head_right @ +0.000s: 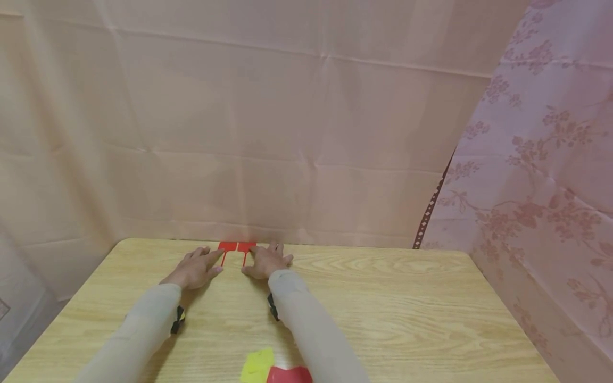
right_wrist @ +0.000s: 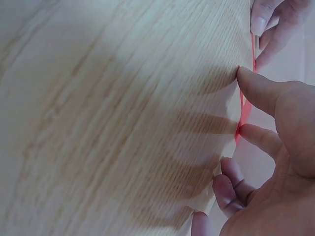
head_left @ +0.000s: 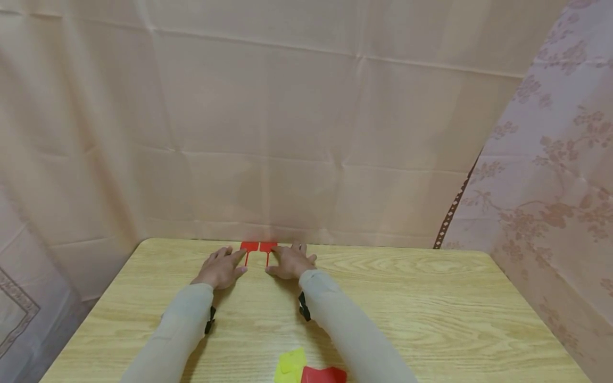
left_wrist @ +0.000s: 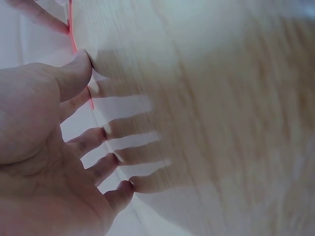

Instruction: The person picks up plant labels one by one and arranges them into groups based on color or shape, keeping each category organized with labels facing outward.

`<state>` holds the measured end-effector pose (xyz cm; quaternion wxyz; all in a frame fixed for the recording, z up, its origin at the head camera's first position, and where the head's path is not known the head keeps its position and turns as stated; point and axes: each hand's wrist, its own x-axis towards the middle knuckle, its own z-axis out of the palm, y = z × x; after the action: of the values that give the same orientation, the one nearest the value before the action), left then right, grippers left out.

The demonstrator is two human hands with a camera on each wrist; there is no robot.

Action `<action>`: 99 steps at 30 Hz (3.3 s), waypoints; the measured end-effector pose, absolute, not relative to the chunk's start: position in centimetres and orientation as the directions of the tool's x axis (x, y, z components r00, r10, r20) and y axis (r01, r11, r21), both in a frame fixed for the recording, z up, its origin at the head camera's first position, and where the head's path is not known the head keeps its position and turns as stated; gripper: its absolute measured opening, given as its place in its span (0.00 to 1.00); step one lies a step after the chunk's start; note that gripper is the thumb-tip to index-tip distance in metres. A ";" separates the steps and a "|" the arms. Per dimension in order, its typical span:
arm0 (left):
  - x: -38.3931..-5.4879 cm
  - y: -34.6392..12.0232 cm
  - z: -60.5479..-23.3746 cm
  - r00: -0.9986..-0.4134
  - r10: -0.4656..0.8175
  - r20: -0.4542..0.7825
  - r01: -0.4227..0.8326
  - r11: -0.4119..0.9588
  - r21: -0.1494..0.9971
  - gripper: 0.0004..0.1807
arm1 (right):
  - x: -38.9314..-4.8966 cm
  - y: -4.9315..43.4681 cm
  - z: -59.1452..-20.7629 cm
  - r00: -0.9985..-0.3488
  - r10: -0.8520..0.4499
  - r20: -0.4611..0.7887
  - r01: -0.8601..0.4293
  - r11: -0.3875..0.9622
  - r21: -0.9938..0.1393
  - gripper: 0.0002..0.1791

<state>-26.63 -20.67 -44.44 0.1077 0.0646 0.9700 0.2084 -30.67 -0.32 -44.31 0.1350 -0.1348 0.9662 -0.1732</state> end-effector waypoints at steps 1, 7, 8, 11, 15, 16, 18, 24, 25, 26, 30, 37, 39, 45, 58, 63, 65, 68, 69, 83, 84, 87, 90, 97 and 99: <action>-26.6 -20.7 -44.4 -0.968 0.169 -0.183 0.079 0.904 0.420 0.31 | -30.6 -0.3 -44.3 -0.927 -0.307 -0.216 -0.211 0.903 -0.374 0.37; -26.5 -20.7 -44.3 -0.968 0.169 -0.186 0.076 0.903 0.424 0.31 | -30.5 -0.2 -44.3 -0.927 -0.307 -0.216 -0.211 0.902 -0.377 0.37; -26.5 -20.7 -44.2 -0.968 0.168 -0.186 0.076 0.903 0.423 0.32 | -30.5 -0.2 -44.3 -0.927 -0.307 -0.214 -0.212 0.902 -0.376 0.37; -26.5 -20.7 -44.2 -0.968 0.168 -0.188 0.074 0.902 0.426 0.32 | -30.6 -0.2 -44.3 -0.928 -0.307 -0.210 -0.213 0.902 -0.374 0.37; -26.5 -20.7 -44.2 -0.968 0.167 -0.188 0.074 0.903 0.424 0.31 | -30.6 -0.2 -44.3 -0.928 -0.309 -0.207 -0.212 0.897 -0.388 0.38; -26.5 -20.7 -44.3 -0.968 0.167 -0.188 0.073 0.903 0.424 0.31 | -30.6 -0.1 -44.3 -0.928 -0.311 -0.207 -0.213 0.895 -0.392 0.38; -26.5 -20.7 -44.2 -0.968 0.167 -0.189 0.073 0.903 0.424 0.31 | -30.5 -0.1 -44.2 -0.928 -0.313 -0.204 -0.213 0.892 -0.399 0.38; -26.5 -20.6 -44.3 -0.966 0.165 -0.196 0.067 0.902 0.427 0.32 | -30.4 0.1 -44.2 -0.925 -0.325 -0.196 -0.223 0.884 -0.411 0.38; -26.4 -20.6 -44.3 -0.966 0.164 -0.198 0.066 0.902 0.426 0.32 | -30.3 0.1 -44.2 -0.925 -0.328 -0.194 -0.226 0.882 -0.414 0.38; -26.4 -20.6 -44.3 -0.966 0.165 -0.199 0.066 0.903 0.425 0.32 | -30.3 0.2 -44.2 -0.924 -0.332 -0.191 -0.230 0.879 -0.417 0.38; -26.3 -20.6 -44.3 -0.965 0.169 -0.199 0.072 0.904 0.422 0.31 | -30.4 0.6 -44.2 -0.917 -0.358 -0.175 -0.256 0.865 -0.431 0.38; -26.2 -20.6 -44.0 -0.967 0.174 -0.184 0.084 0.907 0.412 0.32 | -30.0 1.8 -43.6 -0.891 -0.431 -0.144 -0.310 0.808 -0.501 0.35; -26.3 -20.6 -44.0 -0.967 0.173 -0.186 0.084 0.909 0.409 0.31 | -29.8 2.1 -43.4 -0.885 -0.446 -0.135 -0.322 0.794 -0.515 0.34; -26.4 -20.6 -44.1 -0.967 0.164 -0.193 0.075 0.913 0.402 0.32 | -28.2 3.0 -42.7 -0.851 -0.518 -0.084 -0.412 0.759 -0.504 0.30; -26.5 -20.7 -44.3 -0.967 0.176 -0.182 0.089 0.910 0.406 0.31 | -23.4 6.2 -42.3 -0.791 -0.612 -0.009 -0.545 0.710 -0.446 0.25; -26.6 -20.7 -44.5 -0.968 0.165 -0.191 0.073 0.908 0.413 0.32 | -21.6 7.5 -41.9 -0.783 -0.622 -0.014 -0.556 0.710 -0.432 0.24; -26.6 -20.7 -44.5 -0.967 0.162 -0.194 0.069 0.908 0.413 0.32 | -20.8 8.1 -41.8 -0.778 -0.628 -0.021 -0.560 0.708 -0.431 0.24; -26.6 -20.7 -44.6 -0.968 0.158 -0.196 0.063 0.906 0.418 0.32 | -19.7 9.3 -41.8 -0.766 -0.642 -0.035 -0.567 0.700 -0.434 0.24; -26.6 -20.7 -44.6 -0.968 0.158 -0.195 0.064 0.907 0.417 0.32 | -19.3 9.6 -41.8 -0.762 -0.647 -0.039 -0.569 0.697 -0.436 0.24; -26.5 -20.7 -44.4 -0.969 0.158 -0.188 0.065 0.903 0.425 0.32 | -14.4 13.4 -41.9 -0.748 -0.647 -0.147 -0.541 0.723 -0.431 0.27; -26.5 -20.7 -44.4 -0.969 0.159 -0.188 0.066 0.903 0.424 0.32 | -14.3 13.6 -42.0 -0.746 -0.646 -0.161 -0.536 0.727 -0.429 0.27; -26.5 -20.7 -44.4 -0.969 0.160 -0.186 0.069 0.905 0.419 0.32 | -14.0 13.9 -42.4 -0.733 -0.651 -0.196 -0.543 0.734 -0.408 0.29; -26.4 -20.7 -44.4 -0.970 0.156 -0.186 0.066 0.906 0.417 0.32 | -13.9 14.1 -42.7 -0.734 -0.635 -0.241 -0.524 0.756 -0.392 0.31; -26.4 -20.7 -44.4 -0.971 0.148 -0.190 0.056 0.907 0.418 0.32 | -13.6 14.4 -43.5 -0.728 -0.647 -0.226 -0.546 0.747 -0.380 0.27; -26.4 -20.6 -44.3 -0.970 0.149 -0.190 0.058 0.907 0.418 0.32 | -13.5 14.5 -43.6 -0.726 -0.649 -0.225 -0.544 0.743 -0.390 0.25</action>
<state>-26.35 -20.64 -44.32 0.1092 0.0534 0.9702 0.2094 -13.53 14.52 -43.61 0.1760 -0.3252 0.9169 -0.1502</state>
